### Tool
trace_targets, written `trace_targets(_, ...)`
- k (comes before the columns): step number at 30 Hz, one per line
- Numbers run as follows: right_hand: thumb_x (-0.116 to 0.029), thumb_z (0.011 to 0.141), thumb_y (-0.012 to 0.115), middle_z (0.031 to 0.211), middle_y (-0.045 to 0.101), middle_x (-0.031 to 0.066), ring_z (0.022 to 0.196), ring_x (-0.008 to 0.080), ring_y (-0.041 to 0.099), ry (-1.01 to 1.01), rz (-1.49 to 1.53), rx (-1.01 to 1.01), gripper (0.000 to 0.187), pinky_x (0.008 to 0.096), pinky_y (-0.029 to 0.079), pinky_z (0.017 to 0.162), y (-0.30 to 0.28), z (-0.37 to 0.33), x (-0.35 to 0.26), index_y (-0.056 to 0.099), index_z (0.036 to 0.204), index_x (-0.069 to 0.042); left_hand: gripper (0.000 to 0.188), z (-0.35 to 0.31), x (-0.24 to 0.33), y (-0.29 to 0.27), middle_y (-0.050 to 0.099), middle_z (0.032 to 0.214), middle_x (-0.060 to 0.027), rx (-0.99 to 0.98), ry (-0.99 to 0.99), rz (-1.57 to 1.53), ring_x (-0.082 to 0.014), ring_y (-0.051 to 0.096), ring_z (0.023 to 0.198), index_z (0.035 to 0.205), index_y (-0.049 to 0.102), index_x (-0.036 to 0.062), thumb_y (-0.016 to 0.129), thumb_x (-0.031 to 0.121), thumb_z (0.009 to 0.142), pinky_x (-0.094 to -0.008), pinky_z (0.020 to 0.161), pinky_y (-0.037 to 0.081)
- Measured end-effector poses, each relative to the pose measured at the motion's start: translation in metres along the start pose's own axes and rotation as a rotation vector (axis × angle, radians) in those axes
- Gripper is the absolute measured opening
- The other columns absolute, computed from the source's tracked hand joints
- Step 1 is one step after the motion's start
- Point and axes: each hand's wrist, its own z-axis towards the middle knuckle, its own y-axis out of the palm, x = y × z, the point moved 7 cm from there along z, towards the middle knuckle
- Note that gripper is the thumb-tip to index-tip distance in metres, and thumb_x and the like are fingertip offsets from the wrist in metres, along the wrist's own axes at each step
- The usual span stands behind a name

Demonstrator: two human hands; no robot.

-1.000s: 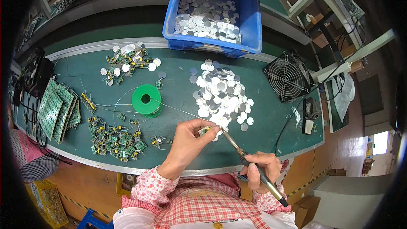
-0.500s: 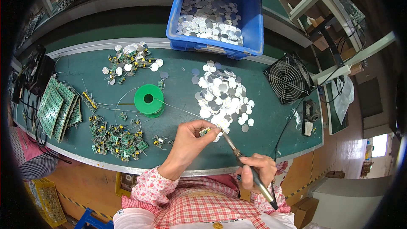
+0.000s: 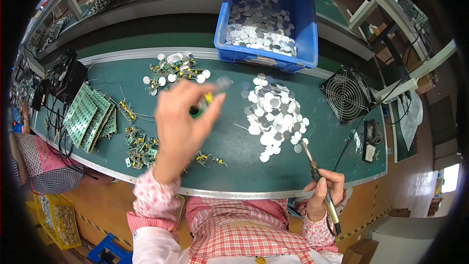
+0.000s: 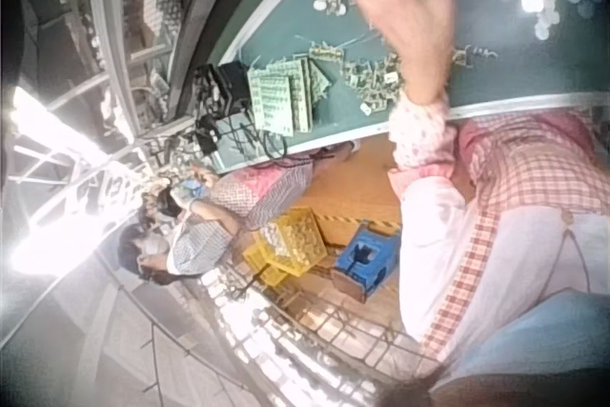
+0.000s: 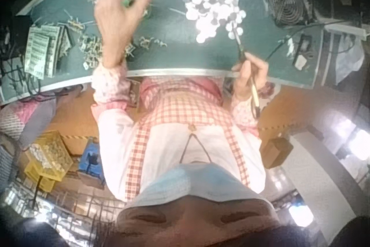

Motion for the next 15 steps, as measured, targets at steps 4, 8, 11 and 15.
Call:
trace_targets(4, -0.019, 0.09, 0.052, 0.074, 0.064, 0.0132, 0.05, 0.0143, 0.061, 0.025, -0.02, -0.002, 0.023, 0.024, 0.047, 0.047, -0.001, -0.002, 0.006, 0.054, 0.098, 0.003, 0.035, 0.002, -0.002, -0.018, 0.063, 0.102, -0.0052, 0.083, 0.144, 0.455, -0.0238, 0.056, 0.094, 0.105, 0.067, 0.0111, 0.076, 0.022, 0.074, -0.0361, 0.081, 0.038)
trace_targets(8, -0.016, 0.091, 0.052, 0.07, 0.064, 0.0108, 0.053, 0.0147, 0.062, 0.113, -0.007, 0.021, 0.021, 0.0244, 0.048, 0.048, -0.002, -0.005, 0.019, 0.055, 0.101, 0.002, 0.029, -0.053, 0.011, 0.016, 0.061, 0.103, -0.0035, -0.576, 0.221, 0.151, -0.0227, 0.055, 0.098, 0.101, 0.067, 0.0121, 0.074, 0.014, 0.073, -0.0376, 0.086, 0.037)
trace_targets(11, -0.02, 0.094, 0.053, 0.076, 0.067, 0.0129, 0.062, 0.0157, 0.066, 0.16, 0.104, -0.066, 0.026, 0.0248, 0.052, 0.055, 0.014, -0.003, 0.021, 0.055, 0.107, 0.002, 0.032, -0.089, 0.006, 0.038, 0.062, 0.099, -0.0025, -0.656, 0.344, 0.251, -0.0217, 0.055, 0.099, 0.102, 0.064, 0.0117, 0.073, 0.012, 0.072, -0.0392, 0.09, 0.037)
trace_targets(15, -0.023, 0.099, 0.048, 0.084, 0.069, 0.0154, 0.073, 0.0184, 0.068, 0.17, 0.183, -0.259, 0.028, 0.0271, 0.056, 0.065, 0.035, -0.007, 0.026, 0.054, 0.111, 0.002, 0.022, -0.1, 0.005, 0.063, 0.059, 0.091, -0.007, -0.621, 0.4, 0.205, -0.0237, 0.057, 0.094, 0.095, 0.058, 0.0068, 0.067, 0.007, 0.075, -0.042, 0.09, 0.038)
